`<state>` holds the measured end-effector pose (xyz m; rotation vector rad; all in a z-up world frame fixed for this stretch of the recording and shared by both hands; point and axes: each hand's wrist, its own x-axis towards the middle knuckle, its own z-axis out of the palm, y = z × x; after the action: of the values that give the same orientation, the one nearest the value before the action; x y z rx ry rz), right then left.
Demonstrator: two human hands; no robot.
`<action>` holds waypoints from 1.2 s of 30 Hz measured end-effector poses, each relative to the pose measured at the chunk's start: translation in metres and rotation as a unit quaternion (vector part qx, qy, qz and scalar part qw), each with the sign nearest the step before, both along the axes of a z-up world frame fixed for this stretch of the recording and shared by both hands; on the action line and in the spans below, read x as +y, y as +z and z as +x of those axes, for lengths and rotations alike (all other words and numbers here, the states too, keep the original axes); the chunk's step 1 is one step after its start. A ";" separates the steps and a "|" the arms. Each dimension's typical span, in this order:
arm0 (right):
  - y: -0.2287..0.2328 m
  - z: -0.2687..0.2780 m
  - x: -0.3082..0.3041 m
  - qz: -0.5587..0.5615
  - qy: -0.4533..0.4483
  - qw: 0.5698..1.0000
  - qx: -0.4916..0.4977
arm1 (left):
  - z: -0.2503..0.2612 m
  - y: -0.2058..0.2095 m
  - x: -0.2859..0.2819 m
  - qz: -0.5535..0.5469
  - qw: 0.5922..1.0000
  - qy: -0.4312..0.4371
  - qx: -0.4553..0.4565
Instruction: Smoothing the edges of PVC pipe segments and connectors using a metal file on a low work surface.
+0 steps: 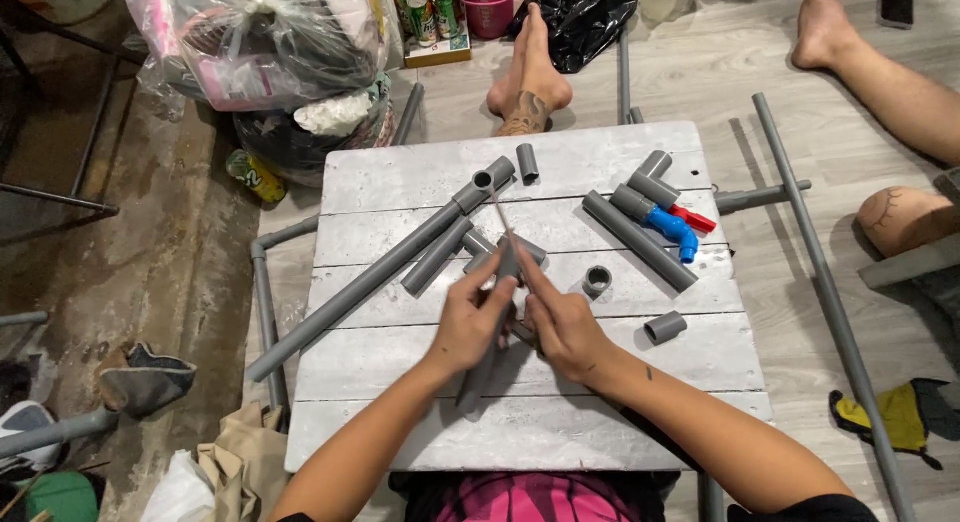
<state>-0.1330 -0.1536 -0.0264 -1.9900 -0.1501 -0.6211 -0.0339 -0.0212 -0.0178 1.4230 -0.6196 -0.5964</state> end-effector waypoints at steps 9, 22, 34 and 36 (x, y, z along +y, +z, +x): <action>-0.020 -0.003 0.006 -0.052 -0.025 0.998 -0.017 | 0.005 -0.008 0.004 -0.019 1.000 0.019 -0.005; 0.005 -0.002 0.007 -0.056 -0.033 0.997 -0.038 | -0.006 0.004 0.004 -0.043 0.999 -0.004 -0.033; 0.002 -0.016 0.008 -0.022 0.029 0.998 0.054 | -0.006 0.026 0.011 0.000 1.000 -0.016 0.007; 0.012 -0.011 -0.004 0.001 -0.003 0.999 0.048 | -0.018 0.008 0.011 0.010 0.995 -0.088 0.034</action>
<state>-0.1436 -0.1574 -0.0140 -2.0143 -0.0844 -0.5275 -0.0522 -0.0104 -0.0098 1.3698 -0.6904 -0.7894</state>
